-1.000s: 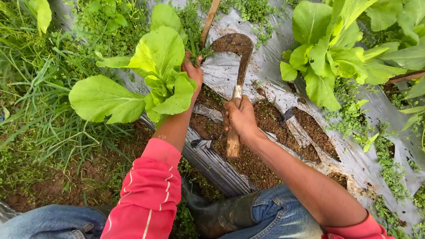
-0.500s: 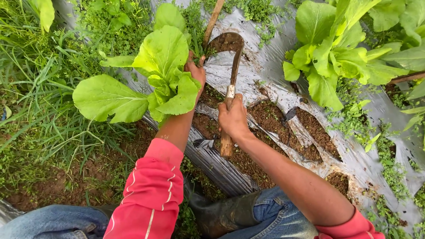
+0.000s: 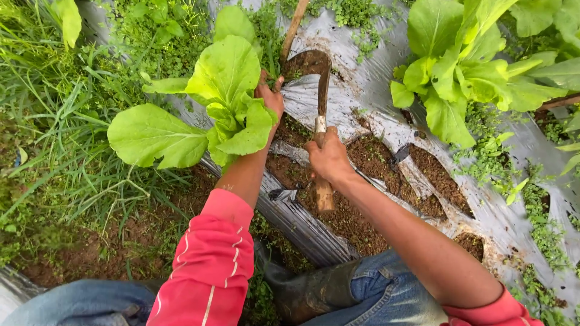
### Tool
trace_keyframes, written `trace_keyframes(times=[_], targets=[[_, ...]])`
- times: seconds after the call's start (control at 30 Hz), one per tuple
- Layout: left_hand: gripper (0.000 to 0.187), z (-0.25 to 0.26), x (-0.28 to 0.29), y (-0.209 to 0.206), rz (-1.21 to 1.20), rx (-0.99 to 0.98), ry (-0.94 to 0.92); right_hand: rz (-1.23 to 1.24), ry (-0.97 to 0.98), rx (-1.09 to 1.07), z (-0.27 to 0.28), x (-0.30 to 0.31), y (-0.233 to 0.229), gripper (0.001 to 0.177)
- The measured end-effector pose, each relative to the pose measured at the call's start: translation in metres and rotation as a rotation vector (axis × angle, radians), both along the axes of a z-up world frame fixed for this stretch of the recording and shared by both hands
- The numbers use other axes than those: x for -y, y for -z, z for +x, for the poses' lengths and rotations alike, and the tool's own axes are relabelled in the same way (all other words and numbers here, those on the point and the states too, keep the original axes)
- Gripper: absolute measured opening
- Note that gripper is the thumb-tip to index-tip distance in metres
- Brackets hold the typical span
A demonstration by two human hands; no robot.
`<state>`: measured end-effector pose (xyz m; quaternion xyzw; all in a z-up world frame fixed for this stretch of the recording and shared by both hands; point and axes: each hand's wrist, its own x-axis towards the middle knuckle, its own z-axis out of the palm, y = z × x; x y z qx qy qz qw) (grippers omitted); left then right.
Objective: The person weeds a garden bed by hand and with a hoe. They pull small weeds from around a large leafy vegetable and then use a hoe to loosen and remove grass and weeds from the soil between the plants.
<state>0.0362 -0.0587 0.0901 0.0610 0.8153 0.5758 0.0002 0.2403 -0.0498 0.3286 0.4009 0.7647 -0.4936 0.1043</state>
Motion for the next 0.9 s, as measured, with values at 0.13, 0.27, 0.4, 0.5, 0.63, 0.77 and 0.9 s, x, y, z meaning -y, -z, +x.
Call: trace_keyframes(times=[0.13,0.27,0.4,0.5,0.63,0.77,0.9], targets=[[0.066,-0.012,-0.023,0.047,0.058,0.094,0.045,0.061,-0.07,0.038,0.0,-0.018,0.026,0.039],[0.063,0.017,0.018,-0.079,-0.007,-0.03,0.038,-0.009,-0.001,-0.079,-0.012,-0.032,0.028,0.049],[0.064,0.016,0.011,-0.044,0.073,0.015,-0.02,-0.153,0.129,0.023,-0.007,0.0,-0.037,0.044],[0.068,-0.007,-0.009,-0.019,0.224,-0.05,-0.044,-0.167,0.176,-0.075,-0.011,-0.002,-0.044,0.037],[0.081,0.024,0.011,-0.055,0.241,-0.032,-0.184,-0.288,0.316,-0.308,0.003,-0.006,-0.014,0.023],[0.075,0.023,-0.006,0.02,0.38,-0.013,-0.186,-0.302,0.402,-0.381,0.008,-0.047,0.012,0.023],[0.045,0.088,0.031,0.018,-0.576,-0.435,0.141,-0.215,0.449,-0.381,0.015,-0.079,0.058,0.032]])
